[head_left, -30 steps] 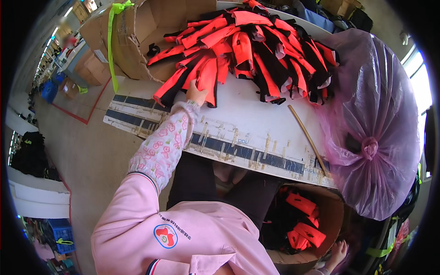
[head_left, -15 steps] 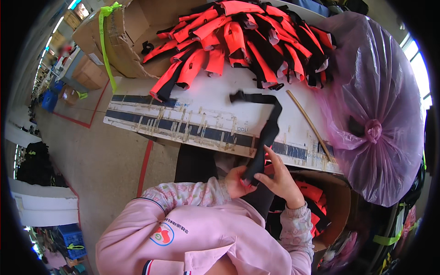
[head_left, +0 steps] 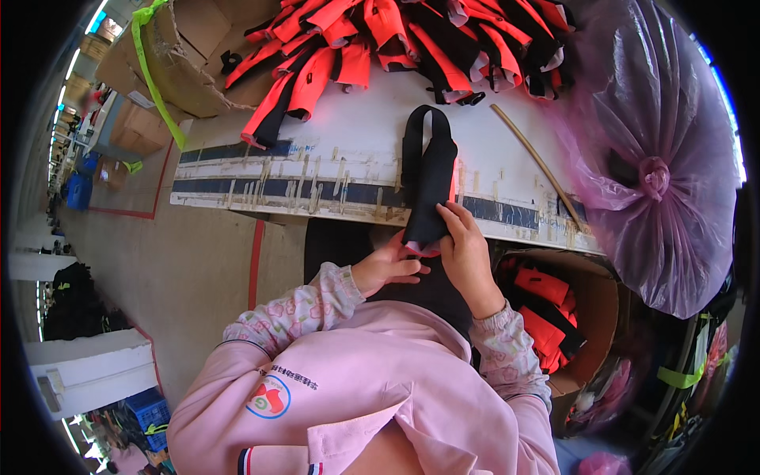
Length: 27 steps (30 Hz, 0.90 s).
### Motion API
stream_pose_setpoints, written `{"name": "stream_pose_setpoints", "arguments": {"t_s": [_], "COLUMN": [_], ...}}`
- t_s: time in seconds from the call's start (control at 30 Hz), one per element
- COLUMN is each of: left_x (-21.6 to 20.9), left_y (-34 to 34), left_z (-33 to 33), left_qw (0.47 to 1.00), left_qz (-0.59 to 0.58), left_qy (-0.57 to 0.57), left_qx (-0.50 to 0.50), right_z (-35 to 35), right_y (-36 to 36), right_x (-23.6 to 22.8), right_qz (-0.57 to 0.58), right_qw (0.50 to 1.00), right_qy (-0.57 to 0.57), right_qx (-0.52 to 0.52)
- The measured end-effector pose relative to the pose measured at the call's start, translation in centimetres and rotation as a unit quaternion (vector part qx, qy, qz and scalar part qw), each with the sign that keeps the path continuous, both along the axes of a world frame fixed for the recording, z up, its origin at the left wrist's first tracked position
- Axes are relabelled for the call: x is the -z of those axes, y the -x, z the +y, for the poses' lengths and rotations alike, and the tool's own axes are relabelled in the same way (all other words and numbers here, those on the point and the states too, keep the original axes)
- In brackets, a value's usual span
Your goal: Checking and assembling components of orange safety vests or flotation devices.
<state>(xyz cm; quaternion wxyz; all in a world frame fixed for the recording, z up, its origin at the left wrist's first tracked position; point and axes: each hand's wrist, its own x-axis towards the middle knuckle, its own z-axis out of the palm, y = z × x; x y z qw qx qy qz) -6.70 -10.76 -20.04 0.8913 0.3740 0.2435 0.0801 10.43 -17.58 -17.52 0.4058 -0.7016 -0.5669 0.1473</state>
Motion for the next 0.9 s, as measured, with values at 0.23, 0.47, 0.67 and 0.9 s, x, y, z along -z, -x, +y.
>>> {"name": "stream_pose_setpoints", "arguments": {"t_s": [0.23, 0.47, 0.67, 0.9], "left_x": [2.2, 2.5, 3.1, 4.0], "left_y": [-0.9, -1.8, -2.8, -1.7], "left_z": [1.4, 1.1, 1.4, 1.4], "left_qw": [0.977, 0.979, 0.97, 0.976], "left_qz": [0.107, 0.145, 0.185, 0.098], "left_qy": [-0.032, -0.033, -0.015, 0.083], "left_qx": [-0.181, -0.142, -0.159, -0.178], "right_z": [1.4, 1.9, 2.8, 2.9], "right_y": [1.1, 1.8, 3.0, 2.5], "right_x": [0.7, 0.4, 1.4, 2.0], "right_qz": [0.0, -0.145, -0.152, -0.039], "right_qw": [0.999, 0.986, 0.986, 0.997], "right_qy": [0.029, 0.084, 0.064, 0.064], "right_qx": [-0.029, -0.012, 0.032, 0.01]}}
